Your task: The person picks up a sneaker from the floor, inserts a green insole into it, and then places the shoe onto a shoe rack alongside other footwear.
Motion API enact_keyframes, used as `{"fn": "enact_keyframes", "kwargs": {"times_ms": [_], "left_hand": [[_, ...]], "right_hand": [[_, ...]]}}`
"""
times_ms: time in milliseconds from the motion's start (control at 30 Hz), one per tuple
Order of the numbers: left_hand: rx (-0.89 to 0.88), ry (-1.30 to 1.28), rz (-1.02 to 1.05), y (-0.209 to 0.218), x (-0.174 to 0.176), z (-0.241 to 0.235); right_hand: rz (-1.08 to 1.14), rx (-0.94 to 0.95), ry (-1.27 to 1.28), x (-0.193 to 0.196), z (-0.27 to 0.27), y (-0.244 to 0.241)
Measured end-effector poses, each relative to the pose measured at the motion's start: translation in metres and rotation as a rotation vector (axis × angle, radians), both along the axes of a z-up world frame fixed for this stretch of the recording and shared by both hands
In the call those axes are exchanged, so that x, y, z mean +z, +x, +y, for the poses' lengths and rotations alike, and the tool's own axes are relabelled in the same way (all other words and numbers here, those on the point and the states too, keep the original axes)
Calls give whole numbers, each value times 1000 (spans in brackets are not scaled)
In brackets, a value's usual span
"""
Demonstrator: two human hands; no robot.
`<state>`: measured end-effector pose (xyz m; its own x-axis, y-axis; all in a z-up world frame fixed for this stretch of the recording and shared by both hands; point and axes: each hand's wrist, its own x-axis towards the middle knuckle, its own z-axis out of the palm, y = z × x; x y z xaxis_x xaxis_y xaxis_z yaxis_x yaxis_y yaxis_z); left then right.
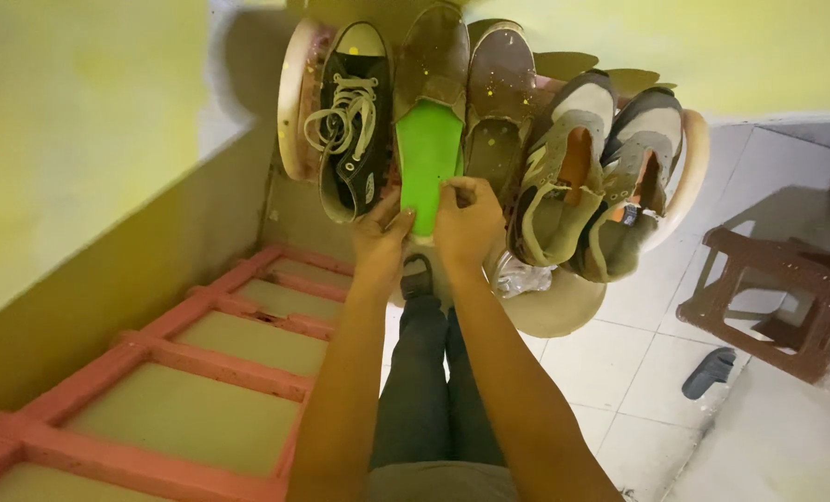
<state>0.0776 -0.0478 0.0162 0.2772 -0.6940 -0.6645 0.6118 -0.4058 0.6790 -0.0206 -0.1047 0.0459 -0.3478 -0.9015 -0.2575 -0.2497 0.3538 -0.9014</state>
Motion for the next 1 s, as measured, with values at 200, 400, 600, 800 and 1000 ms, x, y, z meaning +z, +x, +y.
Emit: {"fn": "enact_keyframes", "kwargs": {"times_ms": [200,400,600,800,1000], "left_hand": [[54,-30,-64,-6,-8,4],[56,30,-119,-7,-8,-2],[119,-44,19,-4,-40,-5],[86,26,-234,-16,-37,-1],[110,26,-389,-22,-38,-5]], "right_hand": [[162,68,111,17,9,-8],[126,118,322,39,1,-11],[-18,62,179,9,-3,-4],[146,107,173,-13,6,-19],[224,100,263,-4,-4,-17]]}}
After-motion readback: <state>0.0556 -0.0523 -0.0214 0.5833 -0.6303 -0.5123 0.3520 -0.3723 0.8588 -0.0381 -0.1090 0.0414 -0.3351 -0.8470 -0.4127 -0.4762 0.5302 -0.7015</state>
